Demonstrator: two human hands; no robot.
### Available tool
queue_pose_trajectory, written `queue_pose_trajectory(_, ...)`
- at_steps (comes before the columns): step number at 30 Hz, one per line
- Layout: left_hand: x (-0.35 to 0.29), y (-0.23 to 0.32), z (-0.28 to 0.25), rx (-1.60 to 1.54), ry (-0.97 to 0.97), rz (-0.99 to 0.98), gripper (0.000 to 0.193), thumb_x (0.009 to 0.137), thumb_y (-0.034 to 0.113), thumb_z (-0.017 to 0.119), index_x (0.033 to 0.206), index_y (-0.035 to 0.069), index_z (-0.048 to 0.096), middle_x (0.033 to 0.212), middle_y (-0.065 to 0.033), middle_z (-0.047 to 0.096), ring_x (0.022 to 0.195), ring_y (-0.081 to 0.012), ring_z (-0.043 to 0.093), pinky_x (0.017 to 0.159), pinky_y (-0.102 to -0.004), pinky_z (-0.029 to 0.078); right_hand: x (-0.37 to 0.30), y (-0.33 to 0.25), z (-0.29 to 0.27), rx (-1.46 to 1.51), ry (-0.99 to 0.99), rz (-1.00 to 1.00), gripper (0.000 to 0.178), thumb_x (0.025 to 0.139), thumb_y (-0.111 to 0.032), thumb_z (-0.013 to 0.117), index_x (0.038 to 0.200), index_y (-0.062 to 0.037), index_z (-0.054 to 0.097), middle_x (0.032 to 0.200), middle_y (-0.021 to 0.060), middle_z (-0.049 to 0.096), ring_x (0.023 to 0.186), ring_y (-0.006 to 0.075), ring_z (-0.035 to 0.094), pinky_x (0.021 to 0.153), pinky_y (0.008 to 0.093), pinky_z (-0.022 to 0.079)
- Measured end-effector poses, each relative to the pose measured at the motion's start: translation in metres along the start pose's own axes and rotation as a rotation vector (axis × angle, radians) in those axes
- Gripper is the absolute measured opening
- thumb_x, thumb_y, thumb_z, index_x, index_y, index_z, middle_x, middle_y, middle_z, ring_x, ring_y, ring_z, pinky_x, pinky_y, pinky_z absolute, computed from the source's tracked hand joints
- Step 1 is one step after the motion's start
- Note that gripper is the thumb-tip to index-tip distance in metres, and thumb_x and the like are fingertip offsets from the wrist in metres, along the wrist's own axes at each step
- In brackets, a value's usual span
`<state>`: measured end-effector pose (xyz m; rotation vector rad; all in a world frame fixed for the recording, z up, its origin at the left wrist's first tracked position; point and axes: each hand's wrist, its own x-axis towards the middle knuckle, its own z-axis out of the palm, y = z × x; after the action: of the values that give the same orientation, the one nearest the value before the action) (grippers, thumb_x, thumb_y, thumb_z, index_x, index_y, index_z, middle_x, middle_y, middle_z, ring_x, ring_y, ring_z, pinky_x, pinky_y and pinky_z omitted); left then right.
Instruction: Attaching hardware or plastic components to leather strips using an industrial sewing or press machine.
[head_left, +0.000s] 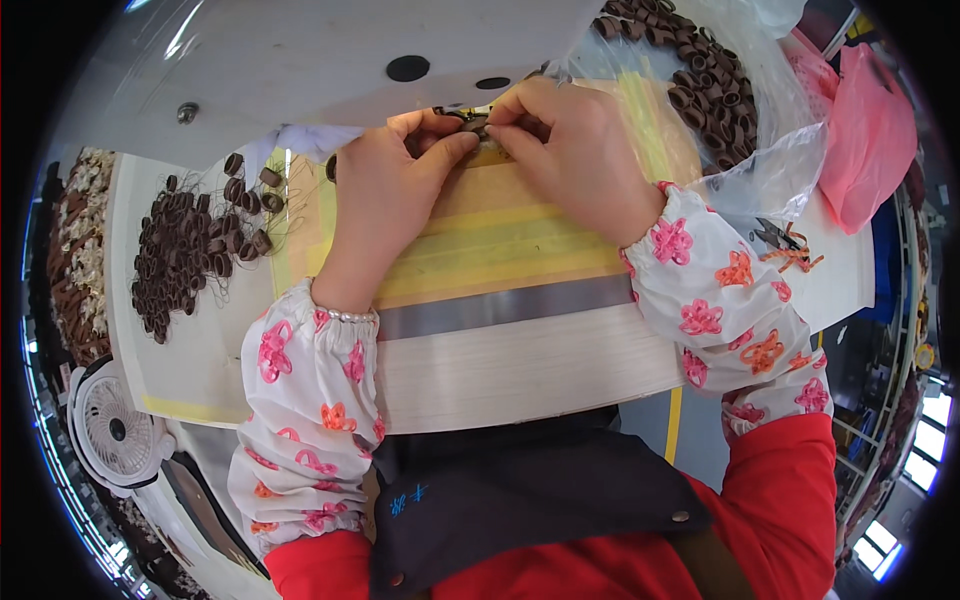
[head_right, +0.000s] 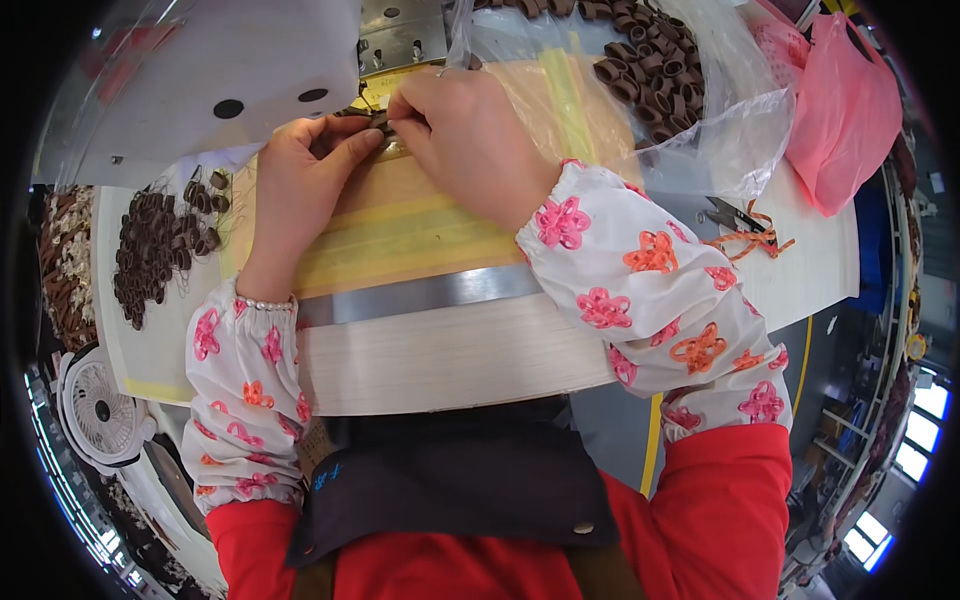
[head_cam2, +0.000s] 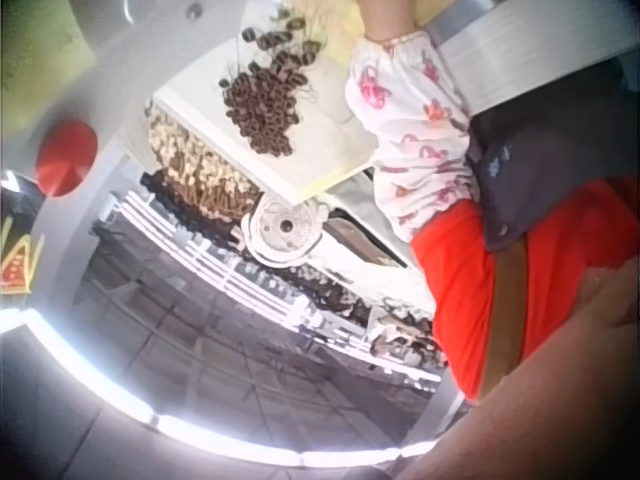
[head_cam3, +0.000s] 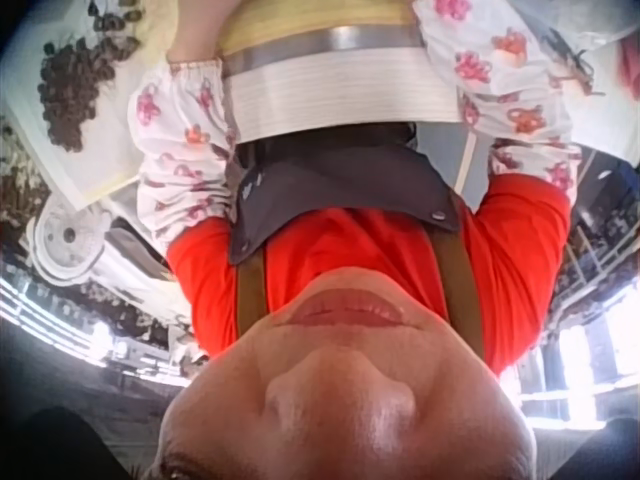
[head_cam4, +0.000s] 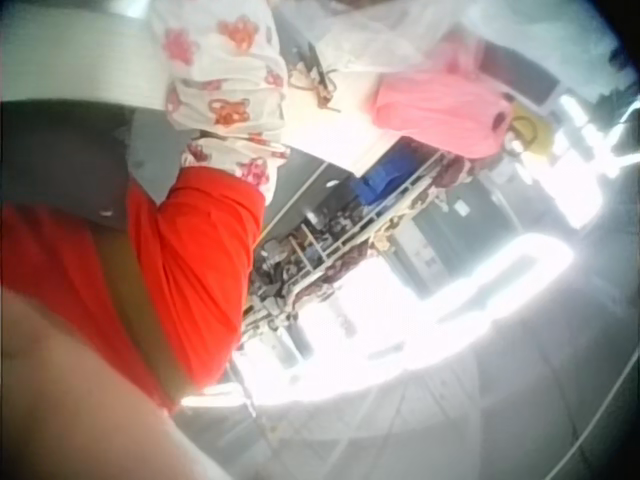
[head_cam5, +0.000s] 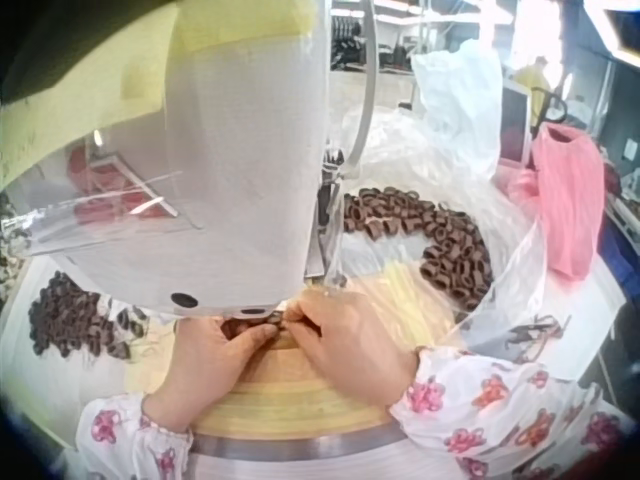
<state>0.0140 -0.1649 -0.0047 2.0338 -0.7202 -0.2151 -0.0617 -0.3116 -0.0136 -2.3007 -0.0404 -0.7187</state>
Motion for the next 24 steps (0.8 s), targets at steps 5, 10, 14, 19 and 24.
queue_pose_trajectory(5, 0.002, -0.0011, 0.0015, -0.081, -0.005, -0.055, 0.02, 0.074, 0.018, 0.065, 0.081, 0.0, 0.064, 0.062, -0.0019, 0.061, 0.054, -0.0044, 0.053, 0.052, -0.0187, 0.041, 0.0017, 0.0003, 0.0003, -0.016, 0.008, -0.005, 0.008, 0.071, -0.005, 0.062, 0.075, 0.0006, 0.058, 0.064, 0.0089, 0.059, 0.055, 0.0169, 0.056, 0.052, 0.0268, 0.044)
queue_pose_trajectory(10, 0.0011, 0.0004, -0.0011, -0.078, -0.007, -0.071, 0.02, 0.076, 0.019, 0.064, 0.08, 0.0, 0.064, 0.062, -0.0012, 0.061, 0.054, -0.0039, 0.052, 0.052, -0.0183, 0.041, 0.003, -0.0002, 0.0012, -0.026, -0.006, 0.001, 0.008, 0.071, -0.005, 0.062, 0.075, 0.0012, 0.058, 0.065, 0.0091, 0.059, 0.055, 0.0172, 0.056, 0.052, 0.0267, 0.044)
queue_pose_trajectory(14, 0.0019, 0.0, 0.0003, -0.088, -0.005, -0.069, 0.02, 0.076, 0.02, 0.064, 0.079, 0.0, 0.063, 0.062, -0.001, 0.061, 0.054, -0.0039, 0.051, 0.051, -0.0184, 0.04, 0.0025, 0.0012, 0.0005, -0.039, 0.002, -0.002, 0.008, 0.071, -0.005, 0.062, 0.074, 0.0015, 0.059, 0.064, 0.0097, 0.06, 0.055, 0.0179, 0.057, 0.051, 0.0268, 0.045)
queue_pose_trajectory(19, 0.0049, -0.003, -0.0003, -0.038, -0.003, -0.038, 0.023, 0.075, 0.022, 0.065, 0.079, 0.0, 0.063, 0.06, -0.0011, 0.06, 0.053, -0.0046, 0.05, 0.051, -0.0193, 0.04, 0.0068, -0.0019, -0.0005, 0.016, 0.026, -0.07, 0.005, 0.069, -0.002, 0.055, 0.067, 0.0018, 0.053, 0.061, 0.0166, 0.055, 0.058, 0.0331, 0.055, 0.053, 0.0379, 0.044)
queue_pose_trajectory(24, 0.0056, -0.0078, 0.0013, -0.04, -0.007, -0.006, 0.024, 0.075, 0.023, 0.065, 0.079, 0.0, 0.063, 0.06, -0.0012, 0.059, 0.052, -0.0054, 0.05, 0.051, -0.0203, 0.04, 0.0086, -0.0023, -0.0048, -0.041, -0.03, -0.021, 0.003, 0.068, -0.001, 0.055, 0.066, 0.0013, 0.054, 0.062, 0.0173, 0.055, 0.06, 0.0338, 0.055, 0.054, 0.0384, 0.044)
